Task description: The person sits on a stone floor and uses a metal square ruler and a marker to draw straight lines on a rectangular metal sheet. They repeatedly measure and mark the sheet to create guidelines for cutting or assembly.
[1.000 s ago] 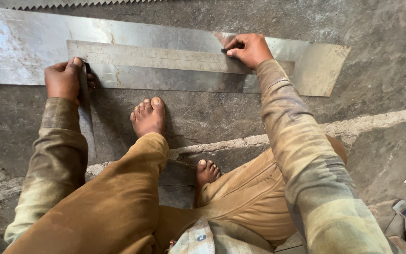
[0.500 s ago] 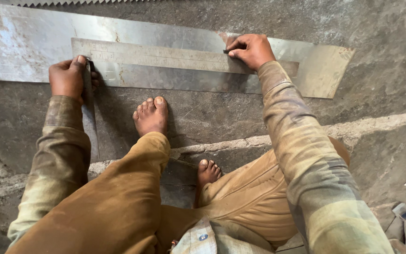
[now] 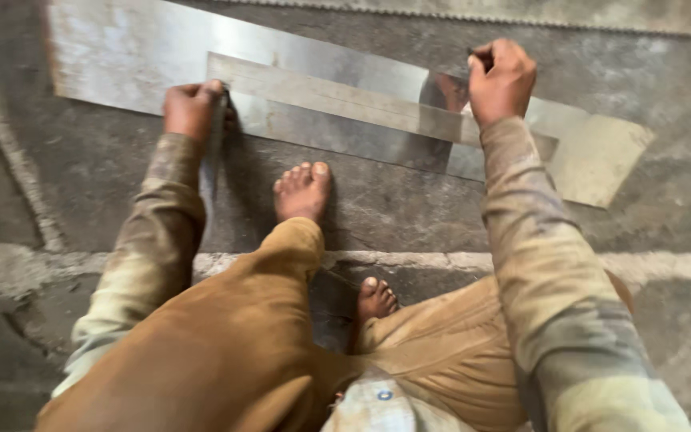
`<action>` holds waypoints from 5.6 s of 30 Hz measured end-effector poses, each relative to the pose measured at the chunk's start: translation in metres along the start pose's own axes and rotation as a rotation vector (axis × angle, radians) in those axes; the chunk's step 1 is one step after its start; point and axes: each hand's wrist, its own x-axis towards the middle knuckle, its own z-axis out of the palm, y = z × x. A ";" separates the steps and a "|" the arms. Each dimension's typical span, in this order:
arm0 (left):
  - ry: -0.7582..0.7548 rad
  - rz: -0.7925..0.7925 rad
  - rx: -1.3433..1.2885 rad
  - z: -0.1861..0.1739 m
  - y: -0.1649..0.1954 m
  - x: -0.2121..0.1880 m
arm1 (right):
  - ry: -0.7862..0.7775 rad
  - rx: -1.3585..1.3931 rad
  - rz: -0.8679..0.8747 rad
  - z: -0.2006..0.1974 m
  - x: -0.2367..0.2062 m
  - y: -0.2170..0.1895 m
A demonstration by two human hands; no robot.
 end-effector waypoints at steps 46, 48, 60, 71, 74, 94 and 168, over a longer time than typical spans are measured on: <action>0.001 0.181 0.091 -0.052 0.014 -0.015 | -0.376 0.200 -0.120 0.018 -0.022 -0.061; -0.008 0.179 0.110 -0.045 0.011 -0.014 | -0.307 0.235 0.025 0.005 -0.021 -0.033; 0.130 0.318 0.311 -0.023 -0.003 -0.020 | -0.542 0.470 0.474 0.029 -0.048 0.004; 0.014 0.308 0.321 -0.133 0.039 -0.023 | -0.460 0.158 -0.318 0.021 0.055 -0.080; 0.020 0.586 -0.373 -0.226 0.047 0.035 | -0.565 0.513 -0.147 0.039 0.124 -0.118; 0.321 0.172 -0.183 -0.149 -0.062 0.081 | 0.060 -0.141 0.118 -0.056 -0.033 0.173; -0.115 -0.137 -0.294 0.034 0.127 -0.022 | -0.451 0.176 -0.343 -0.015 -0.014 0.082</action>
